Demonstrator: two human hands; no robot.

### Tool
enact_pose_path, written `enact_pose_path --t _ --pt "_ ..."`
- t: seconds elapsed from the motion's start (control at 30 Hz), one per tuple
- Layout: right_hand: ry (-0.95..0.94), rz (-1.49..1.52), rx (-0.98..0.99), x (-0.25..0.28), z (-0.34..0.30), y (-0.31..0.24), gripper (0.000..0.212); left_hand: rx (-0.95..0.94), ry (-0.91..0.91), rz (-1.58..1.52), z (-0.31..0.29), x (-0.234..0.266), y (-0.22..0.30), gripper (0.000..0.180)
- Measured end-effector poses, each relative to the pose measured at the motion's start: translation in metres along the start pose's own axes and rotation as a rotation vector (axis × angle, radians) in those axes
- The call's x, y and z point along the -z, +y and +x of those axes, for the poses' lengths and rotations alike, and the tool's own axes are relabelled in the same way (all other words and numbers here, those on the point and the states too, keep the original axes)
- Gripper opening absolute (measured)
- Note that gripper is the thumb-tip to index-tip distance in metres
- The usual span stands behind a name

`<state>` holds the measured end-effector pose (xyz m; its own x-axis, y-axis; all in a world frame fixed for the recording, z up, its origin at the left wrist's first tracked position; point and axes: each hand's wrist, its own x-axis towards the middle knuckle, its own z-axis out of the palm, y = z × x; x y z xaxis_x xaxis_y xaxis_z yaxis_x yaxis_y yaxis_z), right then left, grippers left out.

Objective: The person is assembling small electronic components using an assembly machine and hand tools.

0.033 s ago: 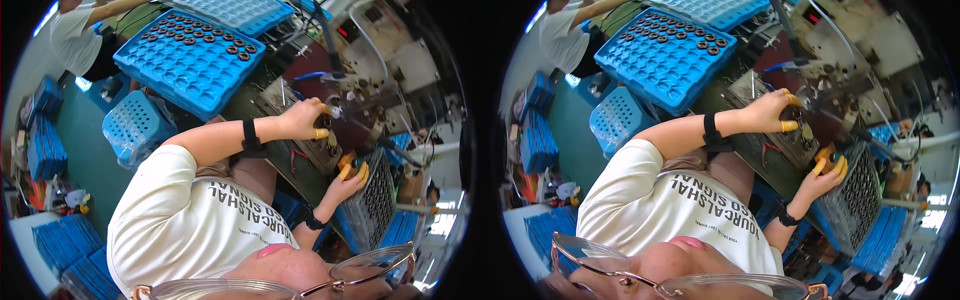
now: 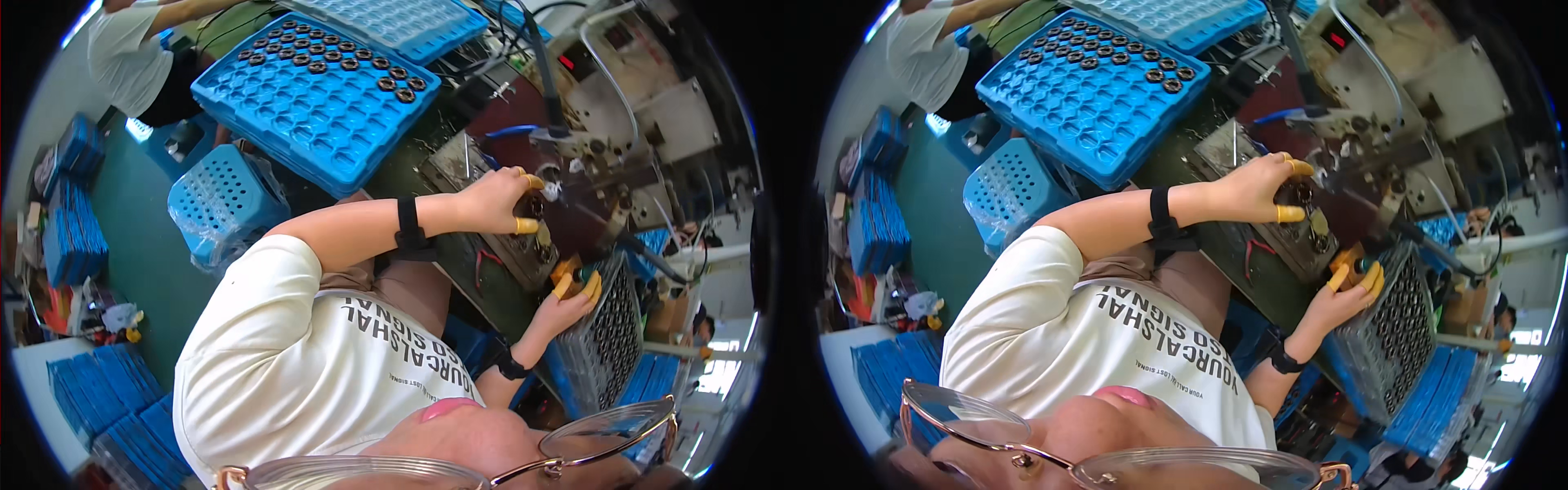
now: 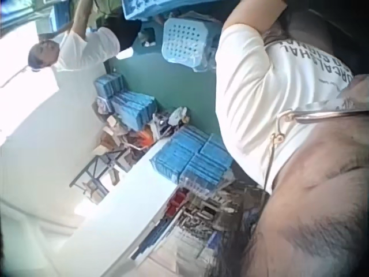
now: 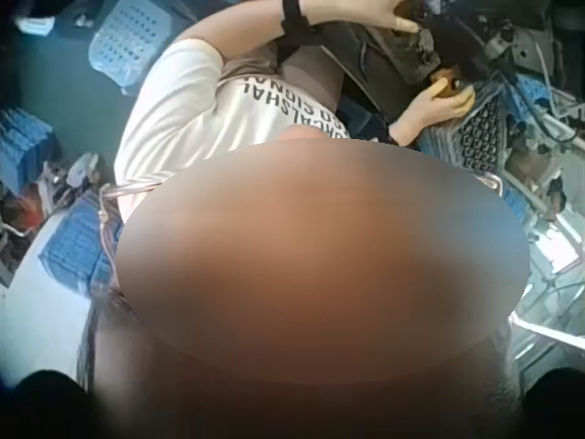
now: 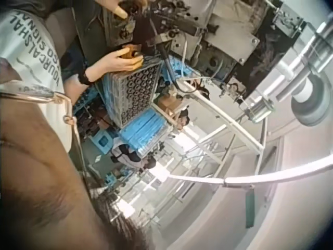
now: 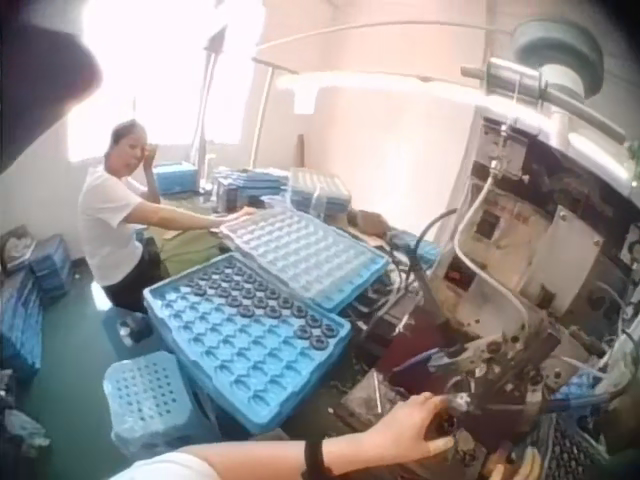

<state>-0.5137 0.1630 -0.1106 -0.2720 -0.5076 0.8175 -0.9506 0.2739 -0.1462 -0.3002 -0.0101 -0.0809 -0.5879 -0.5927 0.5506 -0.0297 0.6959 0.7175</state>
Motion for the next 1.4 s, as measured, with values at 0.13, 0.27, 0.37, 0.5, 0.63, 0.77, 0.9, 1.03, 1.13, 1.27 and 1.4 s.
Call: enact_pose_path --t 0.13,0.27,0.37,0.5,0.63,0.77,0.9,1.03,1.13,1.27,1.4 --pt "-0.071 -0.030 -0.017 -0.013 0.001 0.014 0.048 -0.056 0.029 0.129 -0.023 0.045 0.012 0.061" --pt "-0.166 -0.156 -0.006 -0.009 0.001 0.011 0.045 0.111 -0.161 0.296 -0.055 0.142 0.015 0.047" --pt "-0.186 -0.176 -0.010 -0.010 0.003 0.011 0.046 0.326 -0.074 0.552 -0.087 0.224 -0.010 0.036" --pt "-0.197 -0.196 -0.040 -0.011 0.002 0.015 0.048 0.546 0.094 0.791 -0.108 0.327 -0.065 0.030" --pt "-0.215 -0.173 -0.046 -0.007 0.001 0.016 0.047 0.590 0.080 0.938 -0.101 0.384 -0.113 0.028" --pt "-0.102 0.145 -0.122 0.007 -0.011 -0.008 0.041 0.720 0.015 0.983 -0.088 0.393 -0.128 0.033" --pt "-0.023 0.163 -0.038 0.020 -0.041 -0.042 0.037 0.579 0.029 1.118 -0.104 0.414 -0.164 0.035" --pt "-0.058 0.223 -0.020 0.016 -0.061 -0.049 0.032 0.682 -0.035 1.051 -0.107 0.417 -0.165 0.034" --pt "-0.066 0.245 -0.030 0.010 -0.056 -0.051 0.030 0.653 0.024 0.954 -0.122 0.431 -0.175 0.033" --pt "-0.038 0.242 -0.064 0.004 -0.058 -0.049 0.029 0.612 0.099 1.112 -0.133 0.439 -0.169 0.035" --pt "-0.050 0.199 -0.076 0.012 -0.061 -0.043 0.032 0.526 0.353 0.576 -0.111 0.385 -0.120 0.032"
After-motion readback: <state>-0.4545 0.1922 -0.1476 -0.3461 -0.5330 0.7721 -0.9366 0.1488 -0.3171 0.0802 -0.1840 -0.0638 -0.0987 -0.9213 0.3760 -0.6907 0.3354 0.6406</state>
